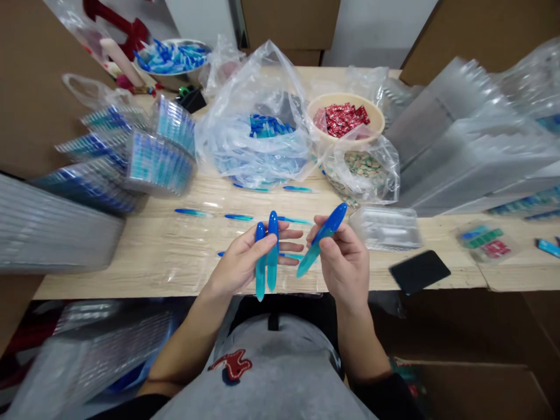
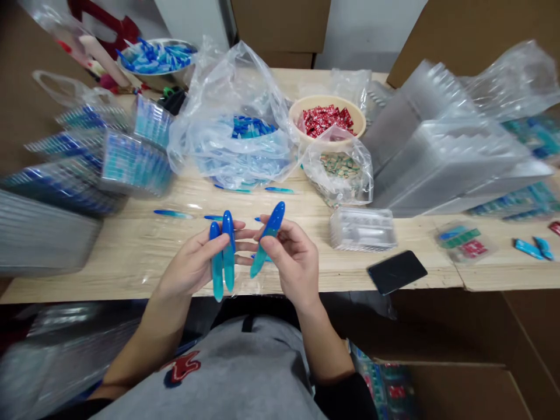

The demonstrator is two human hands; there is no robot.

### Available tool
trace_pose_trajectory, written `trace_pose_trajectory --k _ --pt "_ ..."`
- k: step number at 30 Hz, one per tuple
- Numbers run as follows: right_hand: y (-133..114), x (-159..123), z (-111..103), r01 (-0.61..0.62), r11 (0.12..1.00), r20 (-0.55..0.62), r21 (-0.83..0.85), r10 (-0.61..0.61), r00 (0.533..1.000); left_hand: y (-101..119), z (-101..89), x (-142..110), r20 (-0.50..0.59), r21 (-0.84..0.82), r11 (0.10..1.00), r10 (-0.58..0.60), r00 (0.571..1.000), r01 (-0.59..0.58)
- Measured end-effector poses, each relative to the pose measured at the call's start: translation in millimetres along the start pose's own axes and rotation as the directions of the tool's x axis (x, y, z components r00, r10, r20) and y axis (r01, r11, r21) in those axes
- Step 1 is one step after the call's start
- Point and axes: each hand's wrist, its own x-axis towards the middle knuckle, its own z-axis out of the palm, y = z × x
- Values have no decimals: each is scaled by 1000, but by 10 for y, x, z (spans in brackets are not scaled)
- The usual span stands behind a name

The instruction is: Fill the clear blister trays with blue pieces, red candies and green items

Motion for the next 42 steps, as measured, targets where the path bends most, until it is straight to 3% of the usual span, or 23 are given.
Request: trace_pose_trajectory --k 4,8,13,19,22,25,27,30,34,38,40,42 --pt "-53 -92 53 51 994 45 -96 -46 998 21 52 -61 -20 52 991 125 992 -124" --pt "-109 -185 118 201 872 150 -446 -149 977 61 115 -127 -27 99 948 306 952 -302" --pt "-158 -274 187 412 674 331 -614 -254 909 105 133 -172 -115 298 906 347 931 -301" --pt "-170 -378 182 417 647 321 -638 -268 908 101 89 -221 -83 301 900 355 931 -316" --pt "-126 -365 186 327 755 270 -569 -205 941 99 98 -221 -77 218 941 281 957 -259" --pt "-24 -298 178 76 937 137 -342 -30 990 96 102 -171 -95 30 984 178 979 -176" --pt "71 -272 153 -77 979 64 -190 91 994 60 73 -136 -159 -74 982 159 974 -172" --pt "245 -330 100 -210 956 39 -207 223 974 -95 -17 -143 -303 -131 970 156 940 -204" --pt "523 -563 56 -366 868 94 -336 417 904 -460 -137 -279 -464 -149 977 66 883 -152" --pt "747 -778 32 -432 809 88 -398 503 860 -822 -199 -458 -557 -164 982 -15 831 -92" --pt "808 -836 21 -474 780 121 -408 561 819 -941 -232 -522 -579 -125 989 -4 815 -84" --pt "852 -866 26 -508 731 166 -456 630 758 -1004 -286 -557 -632 -80 992 25 774 -98"
